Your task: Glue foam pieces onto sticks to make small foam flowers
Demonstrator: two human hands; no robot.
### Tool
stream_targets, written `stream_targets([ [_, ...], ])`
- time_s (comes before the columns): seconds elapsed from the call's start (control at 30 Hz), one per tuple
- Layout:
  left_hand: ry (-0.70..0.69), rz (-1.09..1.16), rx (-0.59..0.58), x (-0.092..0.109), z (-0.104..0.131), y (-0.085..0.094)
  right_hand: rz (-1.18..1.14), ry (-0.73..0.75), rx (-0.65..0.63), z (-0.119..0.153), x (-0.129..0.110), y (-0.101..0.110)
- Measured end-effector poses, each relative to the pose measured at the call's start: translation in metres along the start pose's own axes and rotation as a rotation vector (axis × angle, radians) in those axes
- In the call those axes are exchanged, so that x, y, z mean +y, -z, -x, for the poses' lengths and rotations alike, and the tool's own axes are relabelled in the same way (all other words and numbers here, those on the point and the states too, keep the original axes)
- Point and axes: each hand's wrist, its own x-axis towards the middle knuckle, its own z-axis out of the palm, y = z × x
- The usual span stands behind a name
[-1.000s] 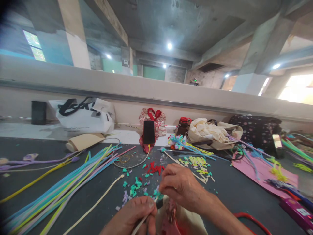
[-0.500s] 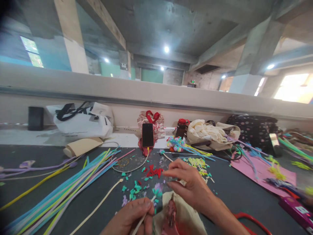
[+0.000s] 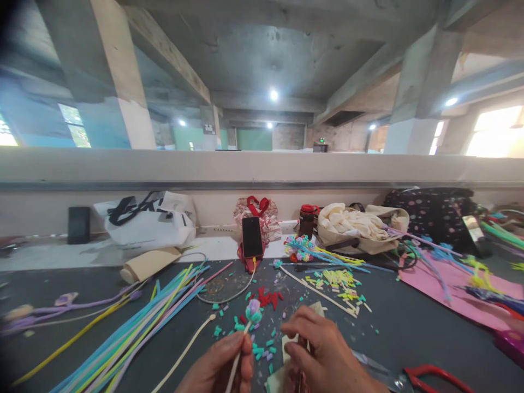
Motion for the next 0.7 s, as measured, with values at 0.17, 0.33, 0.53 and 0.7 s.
stream_targets([
  [0.17,0.015,0.042,0.105,0.01,0.0,-0.004,0.024,0.014,-0.06,0.002,0.004,-0.006],
  [0.33,0.034,0.011,0.132,0.018,-0.001,-0.001,0.053,0.033,-0.078,0.004,0.003,-0.004],
  [0.53,-0.102,0.024,0.131,0.026,0.004,0.008,0.093,0.004,-0.095,0.006,-0.001,0.005],
  [0.7,-0.092,0.05,0.096,0.034,0.008,0.01,0.167,0.018,-0.122,-0.002,0.007,0.008],
])
